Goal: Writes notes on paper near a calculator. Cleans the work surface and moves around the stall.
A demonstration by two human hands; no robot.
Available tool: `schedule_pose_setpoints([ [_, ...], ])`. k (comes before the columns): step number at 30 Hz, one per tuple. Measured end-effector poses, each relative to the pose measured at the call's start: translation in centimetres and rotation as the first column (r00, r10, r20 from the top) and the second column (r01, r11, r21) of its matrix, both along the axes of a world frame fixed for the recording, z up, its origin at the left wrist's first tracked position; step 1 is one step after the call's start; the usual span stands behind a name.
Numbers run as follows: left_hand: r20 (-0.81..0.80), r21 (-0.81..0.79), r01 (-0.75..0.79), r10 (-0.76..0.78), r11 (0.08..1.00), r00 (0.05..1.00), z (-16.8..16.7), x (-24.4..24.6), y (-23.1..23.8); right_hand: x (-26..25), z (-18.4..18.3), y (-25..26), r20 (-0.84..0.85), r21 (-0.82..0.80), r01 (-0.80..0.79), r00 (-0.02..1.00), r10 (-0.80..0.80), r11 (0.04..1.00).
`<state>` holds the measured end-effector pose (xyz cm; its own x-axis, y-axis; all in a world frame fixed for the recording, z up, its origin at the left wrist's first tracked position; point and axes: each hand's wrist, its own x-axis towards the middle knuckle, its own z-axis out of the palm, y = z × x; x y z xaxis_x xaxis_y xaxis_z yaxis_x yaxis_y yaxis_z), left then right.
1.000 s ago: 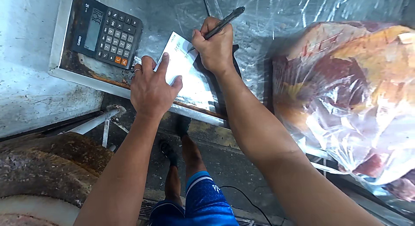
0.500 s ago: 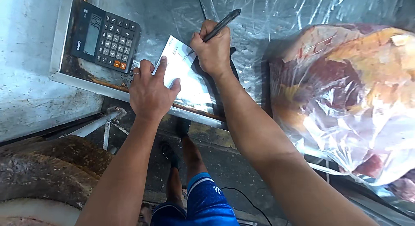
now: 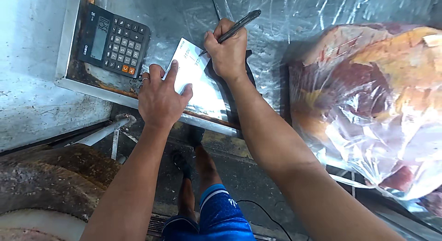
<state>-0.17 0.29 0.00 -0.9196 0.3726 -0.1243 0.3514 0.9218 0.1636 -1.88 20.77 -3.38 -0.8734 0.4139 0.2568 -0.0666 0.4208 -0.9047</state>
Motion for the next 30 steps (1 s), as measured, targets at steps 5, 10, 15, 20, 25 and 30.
schedule_pose_setpoints([
  [5,0.004,0.009,0.003,-0.003,1.000,1.000,0.2,0.0,-0.2,0.2,0.1,-1.0,0.060,0.085,-0.049,0.997,0.043,0.995],
  [10,0.013,0.010,0.006,-0.006,1.000,1.000,0.3,0.1,-0.2,0.3,0.8,0.6,0.109,0.068,-0.117,0.988,0.109,0.991],
  [15,0.009,0.007,0.007,-0.008,1.000,1.000,0.1,0.2,-0.1,-1.2,1.0,-1.2,-0.165,-0.222,-0.051,0.986,0.014,0.974],
  [20,0.023,0.024,0.011,-0.011,1.000,1.000,0.2,0.2,-0.2,0.6,0.5,-0.4,-0.084,-0.158,-0.104,0.992,0.092,0.982],
  [25,0.016,0.015,0.002,-0.002,1.000,1.000,0.3,0.1,-0.3,0.6,0.4,-0.4,-0.022,-0.120,-0.116,0.993,0.114,0.986],
  [30,0.006,0.003,-0.002,0.002,1.000,1.000,0.1,0.2,-0.2,0.7,0.3,-0.3,0.043,-0.043,-0.124,0.991,0.126,0.991],
])
